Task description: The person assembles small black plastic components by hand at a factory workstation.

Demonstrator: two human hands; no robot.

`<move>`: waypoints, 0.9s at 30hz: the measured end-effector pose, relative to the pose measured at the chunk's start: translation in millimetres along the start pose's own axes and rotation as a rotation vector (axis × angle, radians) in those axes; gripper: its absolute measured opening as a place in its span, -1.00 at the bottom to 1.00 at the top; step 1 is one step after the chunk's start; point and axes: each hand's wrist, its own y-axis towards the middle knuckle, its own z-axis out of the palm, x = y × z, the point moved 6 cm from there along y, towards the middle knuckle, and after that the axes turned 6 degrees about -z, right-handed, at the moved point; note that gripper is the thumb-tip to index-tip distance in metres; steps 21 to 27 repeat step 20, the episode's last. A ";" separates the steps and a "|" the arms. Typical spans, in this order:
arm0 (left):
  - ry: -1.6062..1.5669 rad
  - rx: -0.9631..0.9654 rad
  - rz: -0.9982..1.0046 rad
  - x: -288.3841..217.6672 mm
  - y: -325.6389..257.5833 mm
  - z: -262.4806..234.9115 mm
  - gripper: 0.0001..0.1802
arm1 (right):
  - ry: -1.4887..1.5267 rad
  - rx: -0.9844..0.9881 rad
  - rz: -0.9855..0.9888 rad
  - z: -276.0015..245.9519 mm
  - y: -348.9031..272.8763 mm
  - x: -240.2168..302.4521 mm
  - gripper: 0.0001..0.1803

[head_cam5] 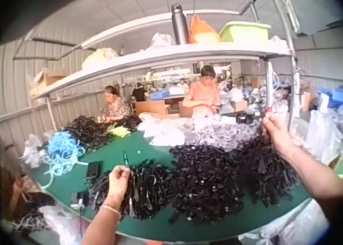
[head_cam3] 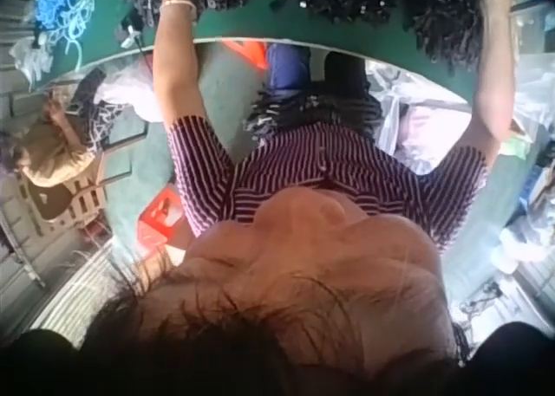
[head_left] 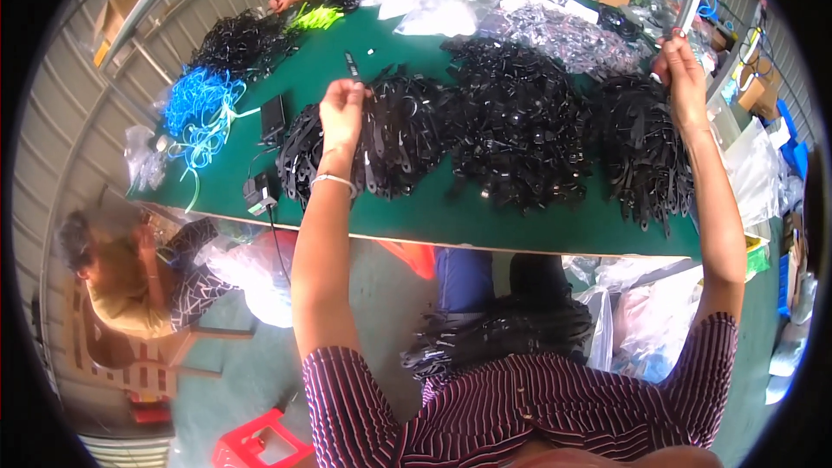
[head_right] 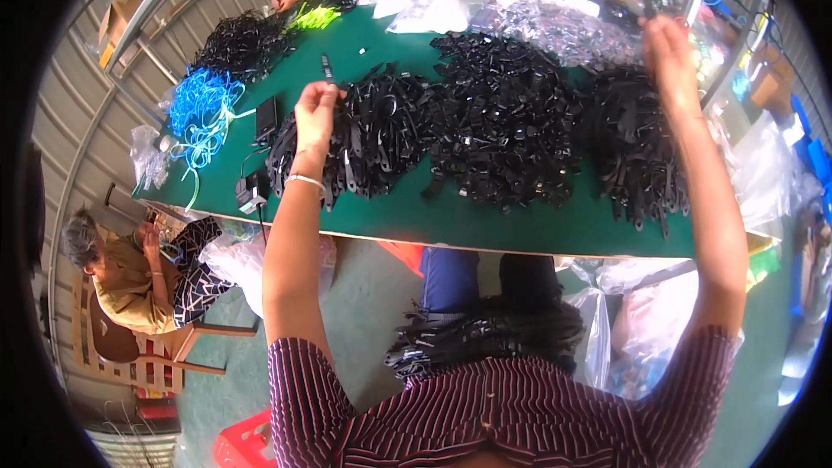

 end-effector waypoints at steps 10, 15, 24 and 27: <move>-0.039 0.070 -0.016 -55.8 -16.5 -14.1 -0.89 | 0.068 0.027 -0.024 -11.6 -24.2 -18.7 -0.88; -0.149 -0.029 -0.050 -58.1 -18.8 0.8 -0.92 | 0.497 -0.010 0.249 -35.0 -31.7 -33.4 -0.71; 0.002 0.047 0.045 -59.8 -21.4 11.3 -0.91 | 0.502 0.025 0.260 -37.9 -41.8 -29.5 -0.71; 0.002 0.047 0.045 -59.8 -21.4 11.3 -0.91 | 0.502 0.025 0.260 -37.9 -41.8 -29.5 -0.71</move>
